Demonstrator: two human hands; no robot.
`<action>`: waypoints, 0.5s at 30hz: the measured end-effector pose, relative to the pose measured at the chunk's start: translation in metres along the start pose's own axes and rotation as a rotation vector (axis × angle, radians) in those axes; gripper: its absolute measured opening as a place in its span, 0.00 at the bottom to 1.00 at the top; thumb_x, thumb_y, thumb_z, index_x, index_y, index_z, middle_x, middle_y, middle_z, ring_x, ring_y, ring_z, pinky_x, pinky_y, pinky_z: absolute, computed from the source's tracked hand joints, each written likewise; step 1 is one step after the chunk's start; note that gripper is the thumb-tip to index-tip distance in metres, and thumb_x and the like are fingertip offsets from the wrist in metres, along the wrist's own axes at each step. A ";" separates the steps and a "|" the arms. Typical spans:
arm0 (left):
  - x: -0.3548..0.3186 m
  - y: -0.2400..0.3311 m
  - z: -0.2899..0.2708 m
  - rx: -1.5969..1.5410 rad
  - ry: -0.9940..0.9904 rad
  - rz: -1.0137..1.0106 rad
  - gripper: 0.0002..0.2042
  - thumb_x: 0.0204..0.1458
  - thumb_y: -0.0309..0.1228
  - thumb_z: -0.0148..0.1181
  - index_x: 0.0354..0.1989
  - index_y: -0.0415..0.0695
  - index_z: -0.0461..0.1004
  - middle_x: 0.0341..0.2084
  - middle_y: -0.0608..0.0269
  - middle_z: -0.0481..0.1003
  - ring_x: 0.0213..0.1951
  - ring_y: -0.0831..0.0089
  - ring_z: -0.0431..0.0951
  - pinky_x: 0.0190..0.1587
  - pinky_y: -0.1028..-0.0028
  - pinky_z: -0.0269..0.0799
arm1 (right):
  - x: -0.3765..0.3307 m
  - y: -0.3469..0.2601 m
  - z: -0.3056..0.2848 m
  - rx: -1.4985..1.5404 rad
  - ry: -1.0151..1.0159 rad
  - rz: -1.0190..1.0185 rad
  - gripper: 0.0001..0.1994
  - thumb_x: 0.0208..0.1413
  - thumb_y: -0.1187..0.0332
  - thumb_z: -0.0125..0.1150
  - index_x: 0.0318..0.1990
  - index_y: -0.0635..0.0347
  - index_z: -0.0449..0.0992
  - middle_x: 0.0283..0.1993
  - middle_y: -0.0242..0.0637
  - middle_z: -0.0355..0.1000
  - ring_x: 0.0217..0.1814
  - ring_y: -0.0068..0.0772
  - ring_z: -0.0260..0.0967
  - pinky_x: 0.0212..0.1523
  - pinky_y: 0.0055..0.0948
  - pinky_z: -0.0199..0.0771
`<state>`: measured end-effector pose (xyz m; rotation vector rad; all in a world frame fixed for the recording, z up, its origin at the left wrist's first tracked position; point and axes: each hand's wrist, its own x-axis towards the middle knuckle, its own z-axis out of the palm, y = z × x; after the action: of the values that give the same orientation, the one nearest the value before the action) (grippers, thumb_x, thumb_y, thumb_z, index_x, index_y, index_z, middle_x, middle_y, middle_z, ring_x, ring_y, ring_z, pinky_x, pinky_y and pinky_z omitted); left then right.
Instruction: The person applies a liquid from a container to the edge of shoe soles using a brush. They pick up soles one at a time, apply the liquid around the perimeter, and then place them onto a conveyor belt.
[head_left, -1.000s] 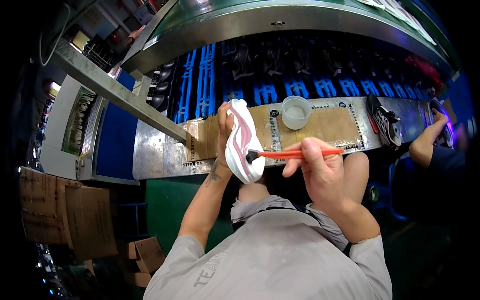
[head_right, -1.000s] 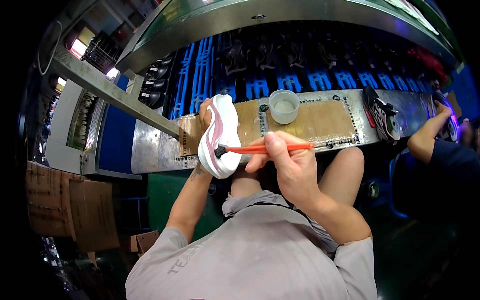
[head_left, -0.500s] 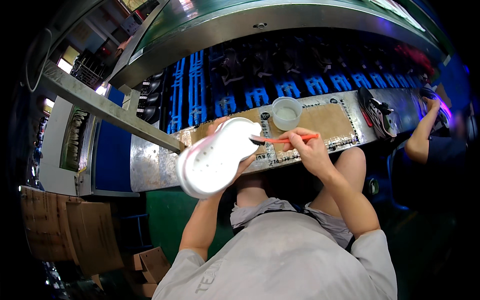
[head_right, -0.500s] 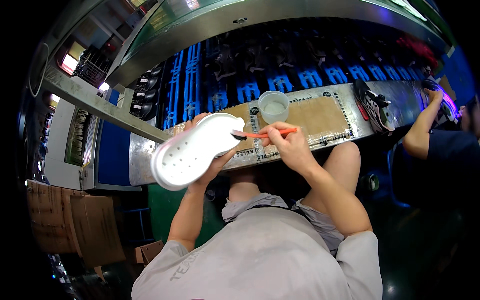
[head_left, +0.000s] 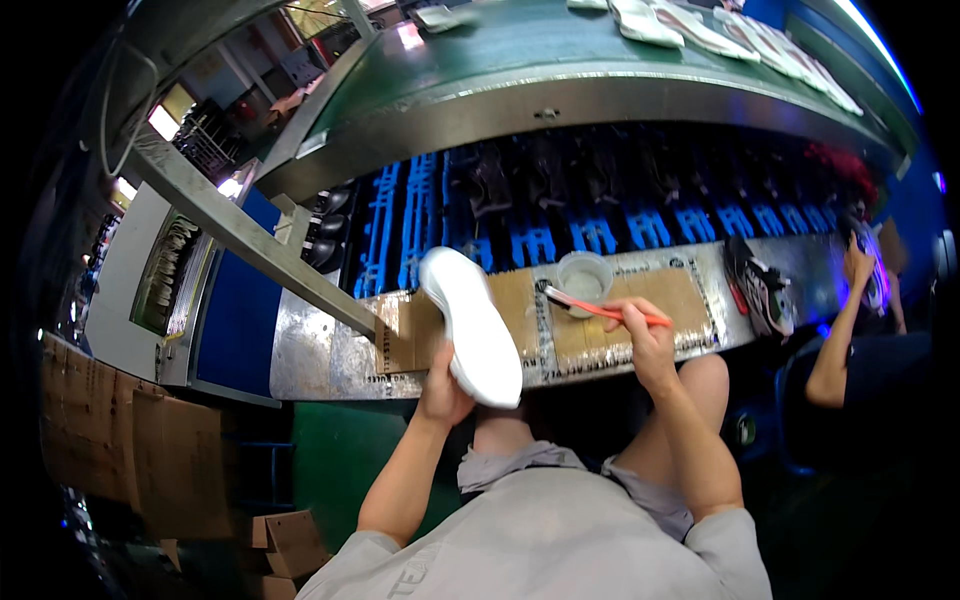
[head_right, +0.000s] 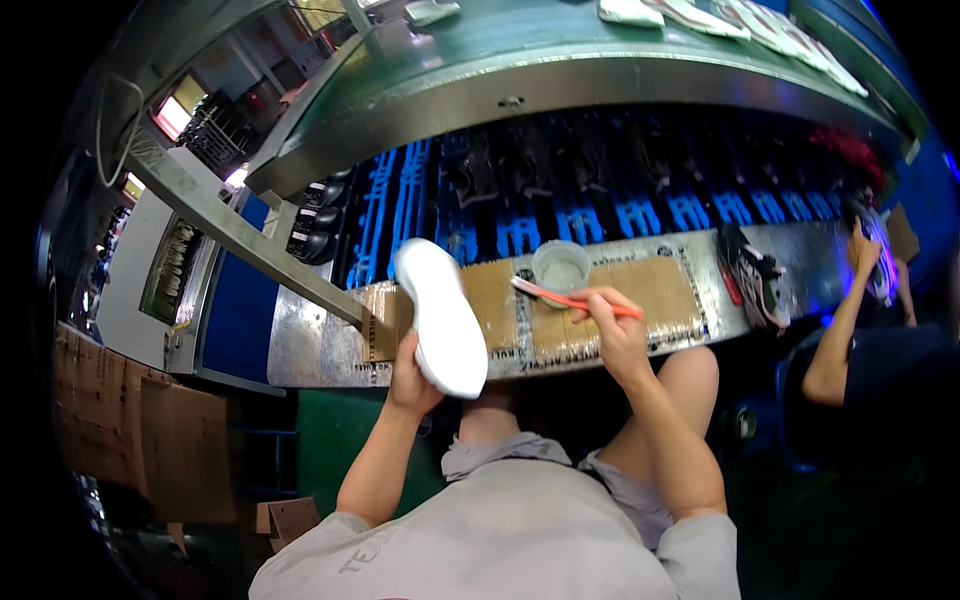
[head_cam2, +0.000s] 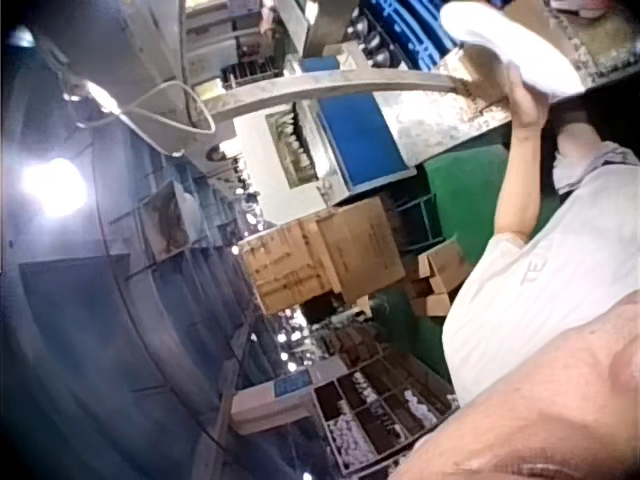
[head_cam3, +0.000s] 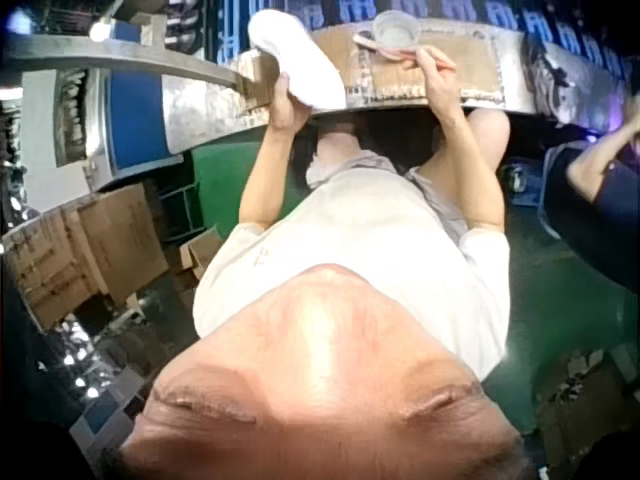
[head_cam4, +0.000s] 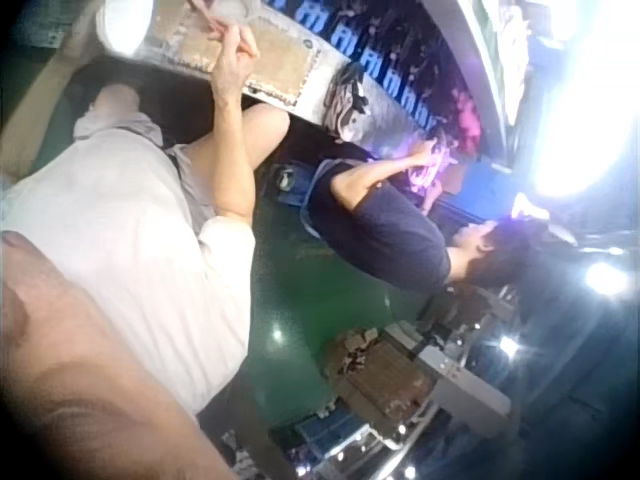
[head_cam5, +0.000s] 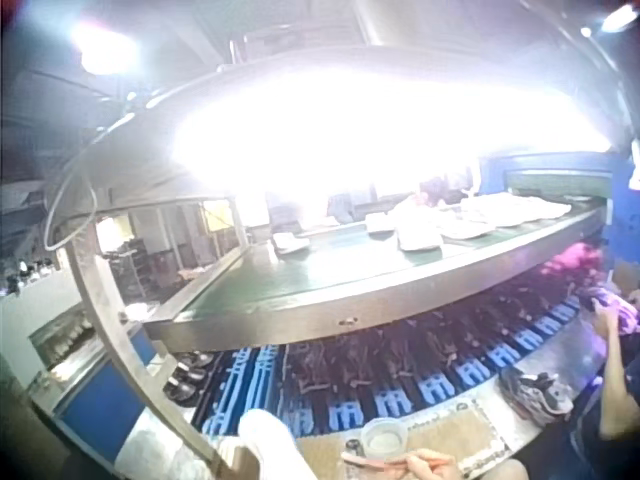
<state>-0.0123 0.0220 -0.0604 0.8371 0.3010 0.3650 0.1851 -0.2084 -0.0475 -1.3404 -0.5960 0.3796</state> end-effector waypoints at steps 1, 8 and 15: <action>-0.005 -0.004 -0.007 0.000 0.023 -0.080 0.35 0.66 0.54 0.44 0.73 0.40 0.55 0.62 0.48 0.70 0.62 0.57 0.74 0.66 0.56 0.68 | 0.000 0.004 -0.006 0.006 0.043 0.002 0.15 0.71 0.67 0.51 0.46 0.70 0.81 0.36 0.35 0.79 0.40 0.22 0.74 0.48 0.24 0.70; 0.004 0.088 0.088 -0.288 -0.521 -0.368 0.44 0.60 0.57 0.47 0.75 0.35 0.50 0.52 0.21 0.70 0.45 0.34 0.81 0.38 0.57 0.86 | -0.020 0.044 -0.069 0.111 0.314 -0.006 0.15 0.72 0.65 0.50 0.47 0.68 0.80 0.33 0.33 0.77 0.38 0.22 0.73 0.46 0.24 0.71; 0.234 0.253 0.160 -0.477 -0.252 0.250 0.40 0.70 0.55 0.33 0.77 0.33 0.36 0.69 0.21 0.49 0.68 0.33 0.61 0.67 0.43 0.67 | -0.046 0.045 -0.075 0.089 0.294 0.038 0.15 0.72 0.65 0.52 0.46 0.68 0.80 0.33 0.34 0.77 0.38 0.23 0.73 0.45 0.25 0.72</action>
<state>0.2122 0.1712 0.2078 0.4410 -0.1275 0.5329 0.1977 -0.2851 -0.1086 -1.2934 -0.3063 0.2306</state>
